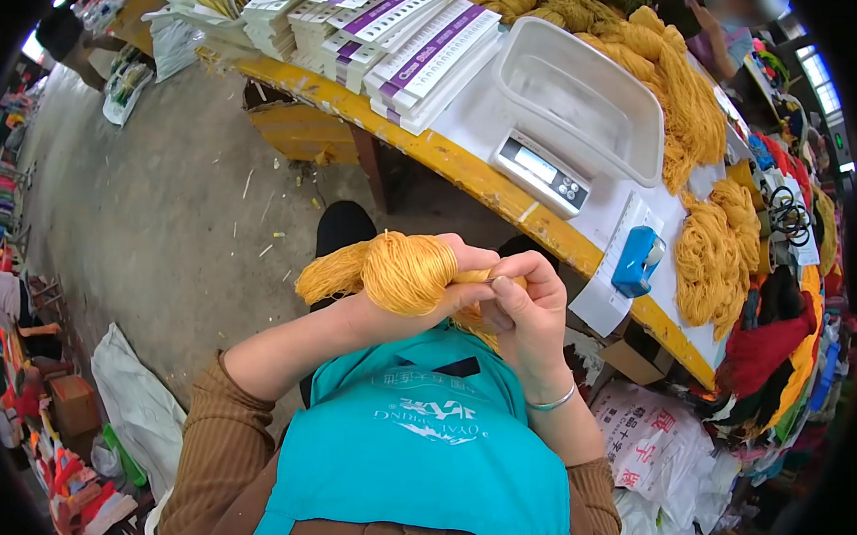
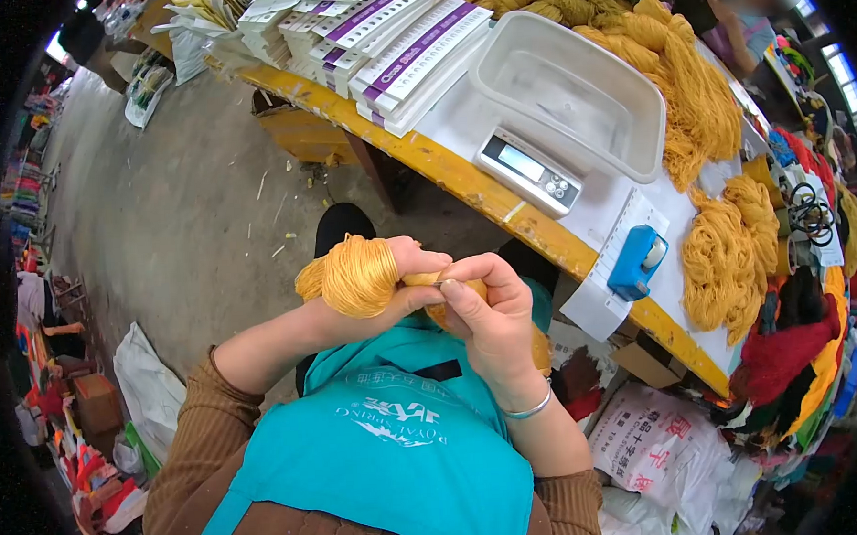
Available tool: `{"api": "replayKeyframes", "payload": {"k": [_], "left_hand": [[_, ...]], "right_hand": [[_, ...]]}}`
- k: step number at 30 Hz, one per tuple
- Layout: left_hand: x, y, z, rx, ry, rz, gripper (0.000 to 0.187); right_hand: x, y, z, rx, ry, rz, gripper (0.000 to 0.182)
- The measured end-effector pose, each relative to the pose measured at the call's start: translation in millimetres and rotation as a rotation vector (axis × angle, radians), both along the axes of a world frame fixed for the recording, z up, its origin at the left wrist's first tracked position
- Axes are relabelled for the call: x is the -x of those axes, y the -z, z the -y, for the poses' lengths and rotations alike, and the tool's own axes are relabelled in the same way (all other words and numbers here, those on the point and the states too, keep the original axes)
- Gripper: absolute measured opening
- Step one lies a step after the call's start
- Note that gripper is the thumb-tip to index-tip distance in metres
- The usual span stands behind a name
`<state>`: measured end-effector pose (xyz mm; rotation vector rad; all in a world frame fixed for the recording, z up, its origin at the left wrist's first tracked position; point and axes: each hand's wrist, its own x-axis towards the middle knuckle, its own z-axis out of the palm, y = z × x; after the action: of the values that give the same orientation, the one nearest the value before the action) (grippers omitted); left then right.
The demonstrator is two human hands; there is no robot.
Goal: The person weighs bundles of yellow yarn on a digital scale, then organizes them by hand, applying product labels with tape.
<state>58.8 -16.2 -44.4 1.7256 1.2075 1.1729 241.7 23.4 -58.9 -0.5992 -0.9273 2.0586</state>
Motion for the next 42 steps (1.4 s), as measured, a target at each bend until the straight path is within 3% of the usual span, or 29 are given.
{"api": "replayKeyframes", "payload": {"k": [3,4,5,7,8,9,11,13,16,20,27,31,33,36,42], "left_hand": [[-2.7,7.1,-2.2,-0.088,0.003,-0.102,0.021],[-9.1,9.6,0.1,0.057,-0.034,0.181,0.017],[-13.9,10.9,1.9,0.206,-0.068,0.463,0.014],[-17.1,5.6,2.0,0.296,-0.09,0.518,0.011],[-18.4,4.1,0.5,0.387,-0.122,0.572,0.01],[-16.7,11.4,-1.3,0.34,-0.156,0.438,0.007],[-14.8,20.5,-2.4,0.334,-0.121,0.414,0.004],[-12.5,20.1,-2.6,0.369,-0.108,0.464,0.003],[-11.5,28.4,-3.3,0.396,-0.078,0.481,0.003],[-11.9,32.7,-4.1,0.42,-0.087,0.568,0.007],[-7.2,35.6,-1.1,0.368,-0.127,0.503,0.004],[-5.1,35.3,0.3,0.366,-0.123,0.498,0.004],[-4.8,36.9,1.0,0.368,-0.118,0.506,0.004],[-4.6,39.9,2.1,0.377,-0.111,0.517,0.004],[-5.2,41.0,1.5,0.375,-0.097,0.548,0.009]], "right_hand": [[1.9,1.1,3.7,-0.028,0.018,-0.022,0.013],[0.7,1.7,4.4,-0.05,0.041,-0.003,0.018],[-1.4,-2.5,4.9,-0.063,0.051,0.051,0.034],[-6.2,-9.6,4.8,-0.099,0.183,0.132,0.049],[-22.6,0.8,-0.2,-0.228,0.21,0.269,0.045],[-38.4,2.1,-5.0,-0.283,0.287,0.413,0.034],[-78.7,5.9,-16.8,-0.3,0.58,0.636,0.013],[-134.3,24.0,-35.5,-0.275,0.876,0.71,0.011],[-196.5,38.5,-56.3,-0.177,1.005,0.863,0.015],[-207.8,47.5,-76.7,-0.015,0.723,0.905,0.016],[-194.8,33.2,-92.1,0.174,0.634,0.868,0.014],[-189.3,25.1,-97.4,0.207,0.639,0.835,0.009],[-186.2,25.9,-98.9,0.142,0.783,0.713,0.008],[-187.4,27.5,-97.0,0.142,0.777,0.58,0.009],[-189.2,75.9,-92.6,0.041,0.899,0.537,0.007]]}}
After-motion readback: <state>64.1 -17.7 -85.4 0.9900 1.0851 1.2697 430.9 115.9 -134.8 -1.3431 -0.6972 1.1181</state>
